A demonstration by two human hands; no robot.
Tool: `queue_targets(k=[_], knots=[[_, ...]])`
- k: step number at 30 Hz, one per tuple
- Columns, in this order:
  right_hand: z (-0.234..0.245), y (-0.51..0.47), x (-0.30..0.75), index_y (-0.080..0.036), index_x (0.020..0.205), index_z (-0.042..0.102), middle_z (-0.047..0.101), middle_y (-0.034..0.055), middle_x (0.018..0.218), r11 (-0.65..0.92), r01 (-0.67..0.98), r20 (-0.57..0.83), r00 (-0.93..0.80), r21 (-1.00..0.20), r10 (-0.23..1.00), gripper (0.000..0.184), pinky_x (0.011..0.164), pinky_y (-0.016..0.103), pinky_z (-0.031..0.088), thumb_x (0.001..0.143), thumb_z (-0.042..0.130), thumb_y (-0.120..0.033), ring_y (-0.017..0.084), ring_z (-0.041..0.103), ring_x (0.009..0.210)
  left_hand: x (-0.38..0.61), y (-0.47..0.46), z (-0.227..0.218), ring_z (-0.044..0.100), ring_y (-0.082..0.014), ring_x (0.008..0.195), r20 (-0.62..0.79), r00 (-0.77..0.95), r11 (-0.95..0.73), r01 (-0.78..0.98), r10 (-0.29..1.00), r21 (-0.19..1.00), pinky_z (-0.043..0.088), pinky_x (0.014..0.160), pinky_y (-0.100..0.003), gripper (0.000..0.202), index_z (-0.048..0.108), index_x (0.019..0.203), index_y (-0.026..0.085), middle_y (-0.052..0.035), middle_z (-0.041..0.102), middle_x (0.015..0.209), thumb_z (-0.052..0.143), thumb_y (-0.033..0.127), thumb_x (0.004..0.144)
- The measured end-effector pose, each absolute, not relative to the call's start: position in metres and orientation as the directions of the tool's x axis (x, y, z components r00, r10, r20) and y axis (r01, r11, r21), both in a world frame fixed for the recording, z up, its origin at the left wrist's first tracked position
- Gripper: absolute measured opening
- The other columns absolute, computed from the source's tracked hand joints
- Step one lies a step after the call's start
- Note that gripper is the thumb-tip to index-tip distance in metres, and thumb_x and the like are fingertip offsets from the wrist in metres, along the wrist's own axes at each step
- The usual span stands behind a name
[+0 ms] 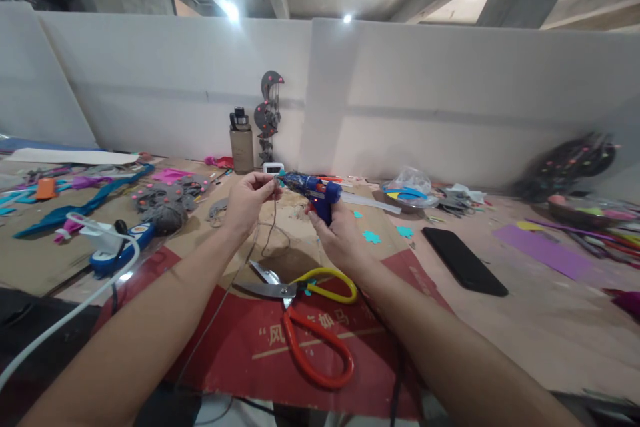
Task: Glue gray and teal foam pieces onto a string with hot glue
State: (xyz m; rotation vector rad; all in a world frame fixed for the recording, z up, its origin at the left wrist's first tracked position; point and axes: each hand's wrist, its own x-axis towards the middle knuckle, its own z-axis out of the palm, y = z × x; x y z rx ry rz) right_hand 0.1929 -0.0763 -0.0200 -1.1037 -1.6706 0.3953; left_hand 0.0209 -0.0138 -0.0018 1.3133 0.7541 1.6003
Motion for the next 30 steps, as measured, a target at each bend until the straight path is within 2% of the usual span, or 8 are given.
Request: queue_targets(k=[10, 20, 30], knots=[[-0.0183, -0.0783, 0.1919, -0.018, 0.104, 0.054, 0.063, 0.0081, 0.091, 0.5, 0.522, 0.58, -0.013, -0.691, 0.815, 0.025, 0.075, 0.034, 0.045, 0.083, 0.049, -0.03, 0.02, 0.057, 0.08, 0.0223, -0.0156, -0.001, 0.061, -0.0112, 0.058, 0.418, -0.054, -0.417, -0.262, 0.907, 0.871, 0.05, 0.061, -0.025, 0.023, 0.062, 0.076, 0.012, -0.0027, 0.064, 0.065, 0.074, 0.027, 0.064], [-0.0196, -0.0779, 0.1914, -0.018, 0.107, 0.053, 0.062, 0.0083, 0.093, 0.5, 0.532, 0.589, -0.003, -0.683, 0.808, 0.029, 0.074, 0.033, 0.044, 0.086, 0.048, -0.036, 0.02, 0.056, 0.081, 0.0226, -0.0156, -0.0007, 0.061, -0.0111, 0.057, 0.422, -0.056, -0.422, -0.261, 0.905, 0.868, 0.05, 0.061, -0.025, 0.025, 0.062, 0.075, 0.012, -0.002, 0.063, 0.064, 0.075, 0.029, 0.062], [-0.0176, -0.0808, 0.1899, -0.018, 0.107, 0.053, 0.062, 0.0084, 0.094, 0.492, 0.543, 0.586, 0.001, -0.681, 0.81, 0.028, 0.076, 0.033, 0.043, 0.085, 0.048, -0.034, 0.02, 0.056, 0.083, 0.0226, -0.0157, -0.0008, 0.061, -0.011, 0.058, 0.427, -0.048, -0.425, -0.251, 0.903, 0.87, 0.049, 0.061, -0.025, 0.024, 0.062, 0.076, 0.012, -0.0021, 0.063, 0.064, 0.074, 0.029, 0.064]])
